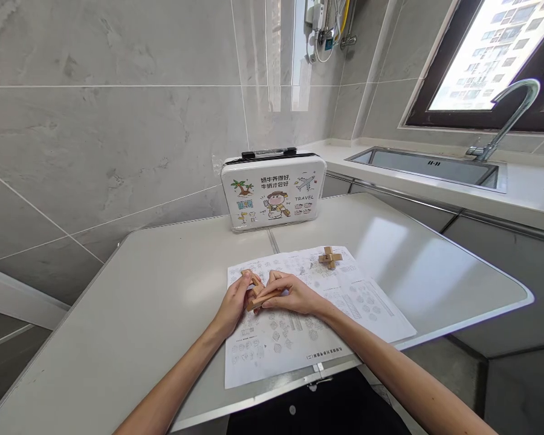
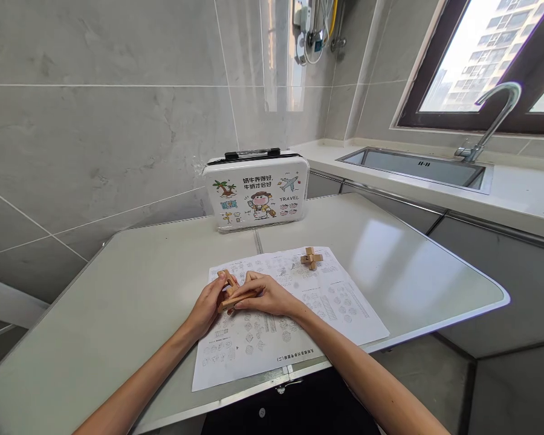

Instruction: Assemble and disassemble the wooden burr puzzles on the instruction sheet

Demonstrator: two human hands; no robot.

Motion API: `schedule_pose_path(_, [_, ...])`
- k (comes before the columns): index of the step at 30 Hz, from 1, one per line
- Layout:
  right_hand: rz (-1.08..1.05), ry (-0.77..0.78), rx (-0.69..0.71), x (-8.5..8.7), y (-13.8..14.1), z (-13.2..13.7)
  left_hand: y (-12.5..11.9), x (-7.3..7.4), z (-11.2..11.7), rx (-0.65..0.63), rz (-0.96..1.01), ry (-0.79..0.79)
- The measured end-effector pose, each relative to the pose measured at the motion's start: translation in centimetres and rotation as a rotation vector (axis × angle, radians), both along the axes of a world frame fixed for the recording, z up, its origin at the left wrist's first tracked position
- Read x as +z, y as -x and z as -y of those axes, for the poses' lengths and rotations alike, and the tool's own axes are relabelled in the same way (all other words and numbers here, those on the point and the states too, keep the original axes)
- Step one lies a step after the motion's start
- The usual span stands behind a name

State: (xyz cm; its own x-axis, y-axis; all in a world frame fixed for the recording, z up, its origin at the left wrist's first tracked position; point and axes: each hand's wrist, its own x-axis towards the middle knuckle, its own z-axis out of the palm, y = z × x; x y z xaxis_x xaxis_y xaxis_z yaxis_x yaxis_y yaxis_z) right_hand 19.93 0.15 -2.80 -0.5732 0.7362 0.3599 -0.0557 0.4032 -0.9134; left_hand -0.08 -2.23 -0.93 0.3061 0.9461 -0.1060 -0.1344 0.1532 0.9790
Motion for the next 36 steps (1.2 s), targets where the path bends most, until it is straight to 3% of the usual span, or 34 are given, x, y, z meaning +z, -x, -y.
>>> schedule_pose_path(4, [0.024,0.013,0.043,0.3,-0.1,0.1,-0.1,0.2,0.0,0.024,-0.003,0.026])
schedule_pose_path(10, [0.042,0.063,0.072,0.6,-0.3,0.6,1.6,1.0,-1.2,0.266,0.086,-0.008])
schedule_pose_path(13, [0.009,0.138,-0.058,0.7,-0.2,0.5,1.8,1.2,-1.2,0.275,0.044,-0.028])
schedule_pose_path(16, [-0.004,0.197,-0.246,0.5,-0.1,0.2,1.1,1.0,-0.7,0.249,-0.126,-0.1])
schedule_pose_path(20, [0.11,0.144,-0.502,0.0,-0.1,-0.2,0.4,0.6,0.0,0.199,-0.387,-0.274])
schedule_pose_path(23, [0.201,0.128,-0.612,-0.4,-0.2,-0.3,0.3,0.5,0.1,0.191,-0.502,-0.332])
schedule_pose_path(31, [0.263,0.05,-0.524,-0.9,-0.1,-0.5,0.7,0.2,-0.2,0.236,-0.602,-0.34])
schedule_pose_path(36, [0.306,-0.045,-0.585,-0.9,-0.1,-0.6,1.1,-0.2,-0.7,0.259,-0.726,-0.398])
